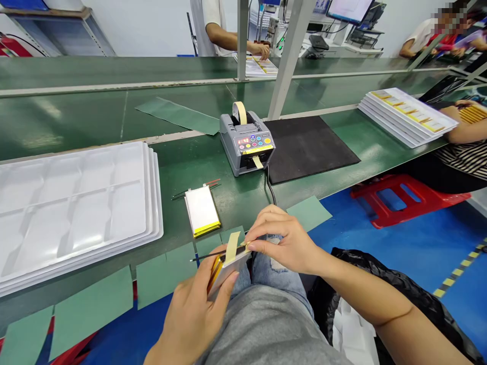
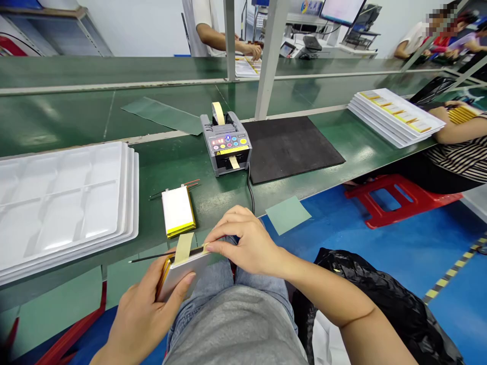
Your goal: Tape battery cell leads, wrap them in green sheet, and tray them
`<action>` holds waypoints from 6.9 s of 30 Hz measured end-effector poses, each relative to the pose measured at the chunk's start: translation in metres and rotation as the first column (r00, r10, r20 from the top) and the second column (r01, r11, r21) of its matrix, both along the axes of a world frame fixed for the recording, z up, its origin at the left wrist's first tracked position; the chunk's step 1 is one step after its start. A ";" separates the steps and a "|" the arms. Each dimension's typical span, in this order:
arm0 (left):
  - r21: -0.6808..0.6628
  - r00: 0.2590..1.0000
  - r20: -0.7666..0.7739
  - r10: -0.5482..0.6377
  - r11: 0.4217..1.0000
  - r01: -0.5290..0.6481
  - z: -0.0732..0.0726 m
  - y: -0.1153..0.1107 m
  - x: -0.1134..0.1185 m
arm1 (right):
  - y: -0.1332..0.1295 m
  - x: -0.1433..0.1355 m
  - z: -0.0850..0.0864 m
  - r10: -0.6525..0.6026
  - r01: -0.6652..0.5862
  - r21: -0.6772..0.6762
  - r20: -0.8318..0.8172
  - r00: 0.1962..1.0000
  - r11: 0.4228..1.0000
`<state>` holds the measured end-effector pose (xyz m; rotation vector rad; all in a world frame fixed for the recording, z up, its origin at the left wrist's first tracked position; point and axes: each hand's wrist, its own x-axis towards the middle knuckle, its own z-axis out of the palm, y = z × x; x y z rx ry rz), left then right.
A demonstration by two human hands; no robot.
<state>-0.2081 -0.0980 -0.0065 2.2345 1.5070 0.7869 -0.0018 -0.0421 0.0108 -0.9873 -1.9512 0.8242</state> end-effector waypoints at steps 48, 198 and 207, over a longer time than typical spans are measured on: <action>-0.094 0.990 0.115 -0.081 0.991 0.092 -0.018 -0.007 -0.002 | -0.018 -0.015 0.016 -0.021 0.016 0.299 0.013 1.000 0.954; 0.270 0.517 0.277 -0.810 0.582 0.767 0.016 0.024 0.060 | -0.040 0.059 0.003 0.209 -0.348 -0.619 -0.288 0.935 0.704; 0.195 0.635 0.136 -0.761 0.649 0.735 0.009 0.029 0.045 | -0.029 0.047 -0.012 0.284 -0.341 -0.385 -0.199 0.938 0.858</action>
